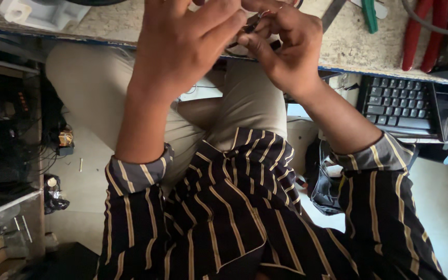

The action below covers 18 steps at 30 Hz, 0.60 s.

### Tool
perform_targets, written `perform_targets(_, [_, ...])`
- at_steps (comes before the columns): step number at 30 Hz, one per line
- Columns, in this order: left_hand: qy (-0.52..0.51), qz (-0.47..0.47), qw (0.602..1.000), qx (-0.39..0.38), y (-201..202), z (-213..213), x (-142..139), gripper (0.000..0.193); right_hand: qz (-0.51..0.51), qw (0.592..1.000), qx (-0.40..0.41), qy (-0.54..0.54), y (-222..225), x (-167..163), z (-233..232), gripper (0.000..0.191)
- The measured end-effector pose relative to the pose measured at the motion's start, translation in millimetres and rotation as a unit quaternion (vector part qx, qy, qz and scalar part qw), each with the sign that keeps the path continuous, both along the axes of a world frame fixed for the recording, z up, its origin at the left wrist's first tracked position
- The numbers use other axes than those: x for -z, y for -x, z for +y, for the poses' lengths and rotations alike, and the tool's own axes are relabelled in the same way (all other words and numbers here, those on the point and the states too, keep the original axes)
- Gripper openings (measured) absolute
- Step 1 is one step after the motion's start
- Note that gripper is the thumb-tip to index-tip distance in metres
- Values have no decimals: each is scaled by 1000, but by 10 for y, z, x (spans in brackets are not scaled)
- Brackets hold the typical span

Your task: The person sits at a workbench and twists the exposed ends of electrical wires together by hand, working the small wire ends between their fingers on their lap to form a splice, occasionally reaching toward the bench.

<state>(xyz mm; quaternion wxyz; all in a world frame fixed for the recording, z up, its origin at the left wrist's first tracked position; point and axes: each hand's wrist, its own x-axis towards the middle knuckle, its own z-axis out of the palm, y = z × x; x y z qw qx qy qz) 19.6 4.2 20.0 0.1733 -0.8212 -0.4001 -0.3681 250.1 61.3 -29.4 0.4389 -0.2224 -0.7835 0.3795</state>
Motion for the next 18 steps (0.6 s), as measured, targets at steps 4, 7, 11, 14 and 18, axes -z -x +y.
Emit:
perform_targets(4, [-21, 31, 999, -11, 7, -20, -26, 19, 16, 999, -10, 40, 26, -35, 2, 30])
perform_targets(7, [90, -107, 989, 55, 3, -41, -77, 18, 18, 1000, -6, 21, 46, -70, -10, 30])
perform_targets(11, [224, -244, 929, 168, -25, -24, -126, 7, 10, 1000, -6, 8, 59, -122, -26, 33])
perform_targets(14, [151, -205, 954, 156, -90, -18, -89, 10, 3, 1000, 5, -11, 69, -130, -28, 34])
perform_targets(18, [203, -260, 934, 137, -124, -1, 22, 10, -4, 999, 19, -44, 54, -87, -17, 33])
